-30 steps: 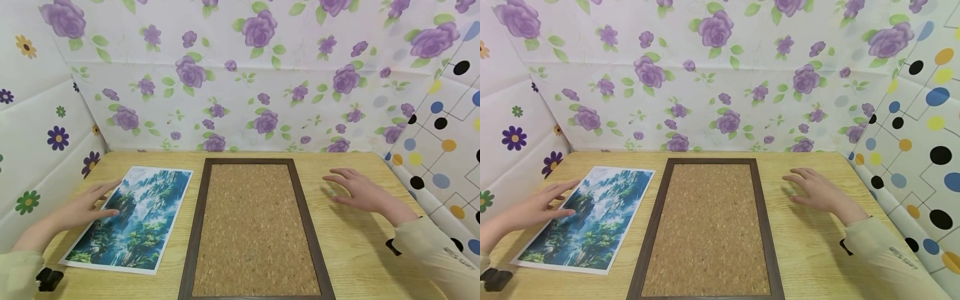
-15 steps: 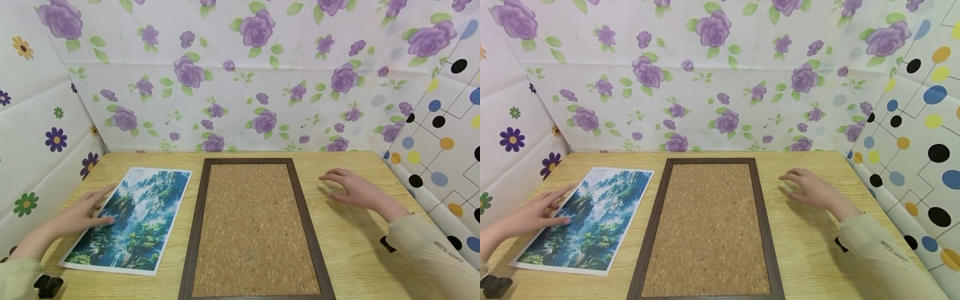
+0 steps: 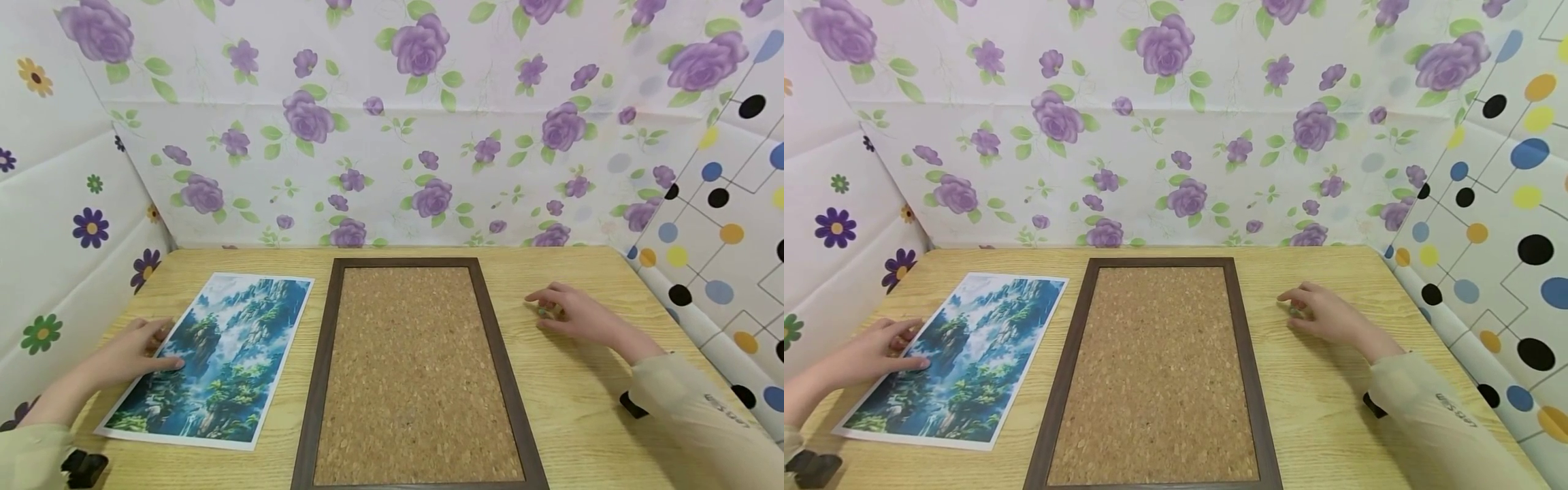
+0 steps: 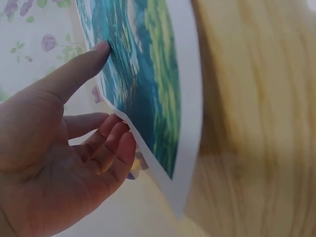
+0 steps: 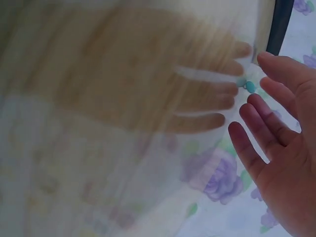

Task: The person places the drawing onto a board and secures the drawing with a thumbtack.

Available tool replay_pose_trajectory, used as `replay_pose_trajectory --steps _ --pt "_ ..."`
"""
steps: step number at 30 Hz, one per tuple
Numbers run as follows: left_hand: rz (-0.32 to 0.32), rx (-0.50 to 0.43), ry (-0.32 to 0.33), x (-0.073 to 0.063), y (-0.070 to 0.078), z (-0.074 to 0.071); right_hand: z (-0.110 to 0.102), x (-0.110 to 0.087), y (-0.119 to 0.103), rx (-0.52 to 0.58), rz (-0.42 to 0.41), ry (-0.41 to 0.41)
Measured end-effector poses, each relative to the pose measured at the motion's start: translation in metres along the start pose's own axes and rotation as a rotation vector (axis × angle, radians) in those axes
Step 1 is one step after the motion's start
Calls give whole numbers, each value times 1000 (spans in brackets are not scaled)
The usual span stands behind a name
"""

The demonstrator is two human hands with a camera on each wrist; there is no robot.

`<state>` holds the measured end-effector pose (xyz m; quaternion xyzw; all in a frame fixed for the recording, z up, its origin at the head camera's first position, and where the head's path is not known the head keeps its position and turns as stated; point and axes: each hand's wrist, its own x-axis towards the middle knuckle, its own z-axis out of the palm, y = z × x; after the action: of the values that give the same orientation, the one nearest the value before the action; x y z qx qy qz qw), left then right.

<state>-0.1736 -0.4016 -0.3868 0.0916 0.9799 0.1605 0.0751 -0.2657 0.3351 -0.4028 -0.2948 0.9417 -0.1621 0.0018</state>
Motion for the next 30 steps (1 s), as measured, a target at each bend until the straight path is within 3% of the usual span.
replay_pose_trajectory --steps 13,20,24,30 --pt "-19 -42 -29 0 -3 3 2 -3 8 125 103 -31" --pt "-52 -117 -58 -4 -4 2 3 -1 6 277 199 -42" --pt "-37 -131 -50 -7 -6 4 4 -1 5 337 224 -42" --pt "-48 -173 -68 -9 -10 3 5 0 6 345 259 -28"
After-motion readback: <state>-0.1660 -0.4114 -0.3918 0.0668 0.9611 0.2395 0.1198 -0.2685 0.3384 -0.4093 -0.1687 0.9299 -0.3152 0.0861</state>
